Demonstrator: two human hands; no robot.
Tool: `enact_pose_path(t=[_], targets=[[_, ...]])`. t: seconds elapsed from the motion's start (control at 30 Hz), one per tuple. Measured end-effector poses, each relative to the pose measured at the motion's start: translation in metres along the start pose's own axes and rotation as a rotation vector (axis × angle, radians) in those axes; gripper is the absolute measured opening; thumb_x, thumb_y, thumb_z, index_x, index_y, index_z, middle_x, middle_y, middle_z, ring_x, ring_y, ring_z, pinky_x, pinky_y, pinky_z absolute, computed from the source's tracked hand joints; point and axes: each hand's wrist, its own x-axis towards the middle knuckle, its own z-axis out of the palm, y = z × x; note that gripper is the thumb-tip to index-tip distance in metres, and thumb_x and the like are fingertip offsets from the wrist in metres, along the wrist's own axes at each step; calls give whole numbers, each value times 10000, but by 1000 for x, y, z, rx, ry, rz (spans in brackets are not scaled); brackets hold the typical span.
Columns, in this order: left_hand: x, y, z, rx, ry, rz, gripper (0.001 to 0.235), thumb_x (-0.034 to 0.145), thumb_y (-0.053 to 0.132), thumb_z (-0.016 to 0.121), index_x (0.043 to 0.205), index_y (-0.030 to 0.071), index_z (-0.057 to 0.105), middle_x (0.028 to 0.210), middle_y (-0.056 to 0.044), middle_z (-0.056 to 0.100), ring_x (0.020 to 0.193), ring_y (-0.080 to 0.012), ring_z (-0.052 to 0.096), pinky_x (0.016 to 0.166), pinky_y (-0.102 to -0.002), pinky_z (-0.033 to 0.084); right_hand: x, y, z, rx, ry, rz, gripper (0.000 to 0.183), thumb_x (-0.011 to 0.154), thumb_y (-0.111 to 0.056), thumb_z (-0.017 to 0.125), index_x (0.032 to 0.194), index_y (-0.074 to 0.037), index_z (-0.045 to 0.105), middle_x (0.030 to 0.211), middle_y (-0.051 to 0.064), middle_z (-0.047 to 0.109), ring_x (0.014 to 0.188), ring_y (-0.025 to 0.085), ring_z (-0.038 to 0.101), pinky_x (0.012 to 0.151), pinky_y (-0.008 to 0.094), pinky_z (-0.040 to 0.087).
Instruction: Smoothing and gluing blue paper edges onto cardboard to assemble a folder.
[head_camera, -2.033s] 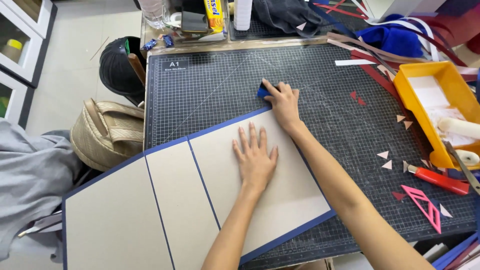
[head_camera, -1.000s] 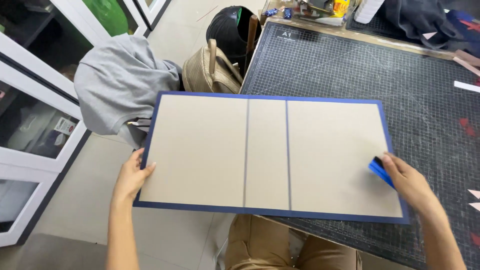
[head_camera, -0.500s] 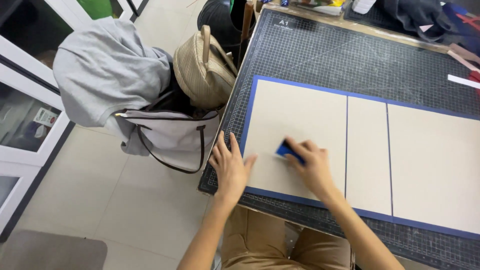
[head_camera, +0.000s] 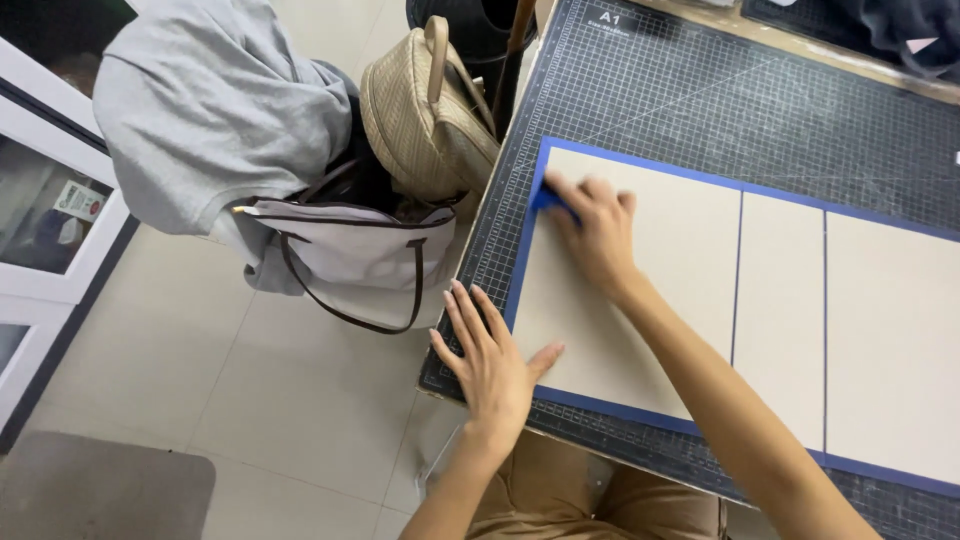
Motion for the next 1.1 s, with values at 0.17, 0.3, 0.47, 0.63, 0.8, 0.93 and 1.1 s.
enact_pose_path(t=[0.17, 0.3, 0.47, 0.63, 0.8, 0.93, 1.1], targets=[[4, 0, 5, 69, -4, -13, 1339, 664, 729, 805, 1536, -65, 170, 1610, -346, 88, 1514, -447, 69, 1077, -720, 57, -68, -34, -24, -13, -118, -112, 395, 927, -291, 654, 1317, -350, 655, 900, -58, 611, 828, 149, 605, 826, 354, 359], [0, 1, 1, 6, -22, -17, 1316, 691, 740, 789, 1534, -76, 191, 1611, -346, 104, 1518, -442, 78, 1074, -719, 34, -14, -3, 2, -39, 43, -108, 381, 929, -248, 693, 1306, -299, 678, 909, -23, 606, 842, 187, 594, 825, 389, 359], [-2, -2, 14, 43, 60, -9, 1326, 656, 761, 785, 1522, -78, 232, 1605, -344, 150, 1515, -437, 129, 1086, -706, 57, -43, -35, -14, -7, 7, -13, 441, 878, -191, 699, 1312, -270, 678, 875, 28, 600, 831, 253, 586, 828, 461, 362], [-5, -4, 22, 378, 252, 6, 1311, 649, 737, 658, 1562, -44, 134, 1663, -245, 70, 1557, -352, 70, 1173, -635, 119, -85, -64, -45, 109, -100, -320, 387, 1041, -118, 574, 1408, -238, 554, 917, -25, 574, 780, 158, 490, 794, 345, 271], [-4, 3, 13, 366, 288, 2, 1308, 703, 942, 505, 1525, -53, 290, 1622, -249, 246, 1523, -337, 229, 1151, -634, 198, -1, 13, 19, -35, 39, -239, 381, 1029, -145, 624, 1387, -273, 628, 929, -64, 575, 853, 162, 505, 861, 371, 238], [-6, 2, 10, 380, 294, 11, 1269, 754, 945, 407, 1531, -51, 286, 1622, -250, 249, 1521, -342, 230, 1153, -633, 194, 73, 43, 35, -71, 132, -153, 334, 1002, -215, 719, 1333, -233, 678, 903, -46, 553, 865, 178, 472, 805, 353, 239], [-7, 1, 7, 370, 307, 29, 1214, 791, 918, 401, 1517, -50, 312, 1607, -250, 283, 1511, -339, 258, 1142, -627, 231, 118, 56, 38, 19, 48, 24, 403, 929, -175, 762, 1322, -193, 675, 946, -24, 596, 926, 212, 527, 847, 404, 249]])
